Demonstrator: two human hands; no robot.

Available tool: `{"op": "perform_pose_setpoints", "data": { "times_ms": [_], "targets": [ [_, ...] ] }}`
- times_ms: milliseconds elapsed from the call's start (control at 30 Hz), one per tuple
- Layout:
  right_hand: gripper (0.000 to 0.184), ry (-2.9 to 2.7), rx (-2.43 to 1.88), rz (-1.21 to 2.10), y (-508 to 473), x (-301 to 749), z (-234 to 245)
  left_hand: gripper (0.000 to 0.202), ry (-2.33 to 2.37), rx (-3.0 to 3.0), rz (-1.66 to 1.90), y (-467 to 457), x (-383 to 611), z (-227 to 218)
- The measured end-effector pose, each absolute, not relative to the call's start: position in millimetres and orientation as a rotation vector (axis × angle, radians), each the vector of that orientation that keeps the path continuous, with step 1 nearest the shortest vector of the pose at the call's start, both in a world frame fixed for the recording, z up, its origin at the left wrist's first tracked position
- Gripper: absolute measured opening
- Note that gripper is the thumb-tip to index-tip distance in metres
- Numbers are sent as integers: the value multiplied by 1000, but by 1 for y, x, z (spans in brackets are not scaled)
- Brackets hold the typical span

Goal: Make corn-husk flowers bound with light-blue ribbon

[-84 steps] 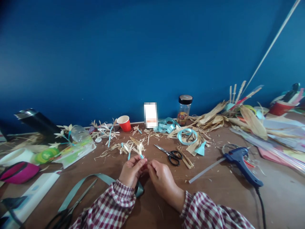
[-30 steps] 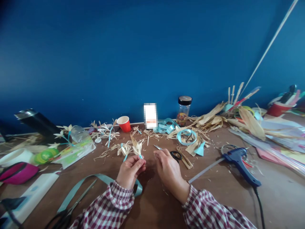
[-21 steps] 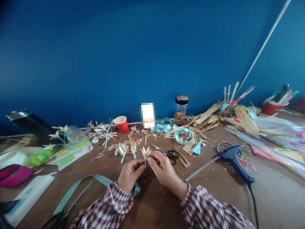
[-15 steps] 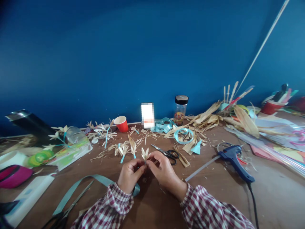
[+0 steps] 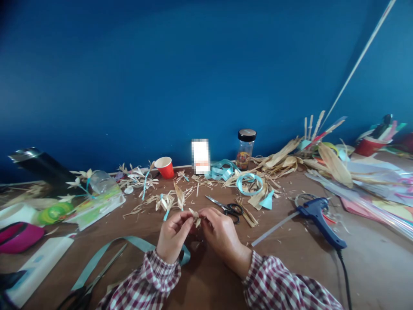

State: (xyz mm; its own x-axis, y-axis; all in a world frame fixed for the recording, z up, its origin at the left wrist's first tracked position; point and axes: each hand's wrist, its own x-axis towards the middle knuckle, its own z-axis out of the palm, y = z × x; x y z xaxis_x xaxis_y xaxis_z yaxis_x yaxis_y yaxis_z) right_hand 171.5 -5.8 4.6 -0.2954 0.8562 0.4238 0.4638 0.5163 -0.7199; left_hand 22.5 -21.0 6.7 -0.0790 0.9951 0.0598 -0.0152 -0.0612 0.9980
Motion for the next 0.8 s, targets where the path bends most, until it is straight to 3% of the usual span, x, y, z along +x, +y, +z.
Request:
{"op": "perform_pose_setpoints", "data": {
  "times_ms": [233, 567, 800],
  "targets": [
    [18, -1928, -1035, 682, -4, 172, 7, 15, 1173, 1065, 1366, -17, 23, 11],
    [15, -1891, -1083, 687, -4, 174, 3, 33, 1097, 759, 1214, -14, 20, 1],
    [19, -1925, -1035, 703, -5, 173, 6, 29, 1136, 777, 1211, -10, 20, -5]
  ]
}}
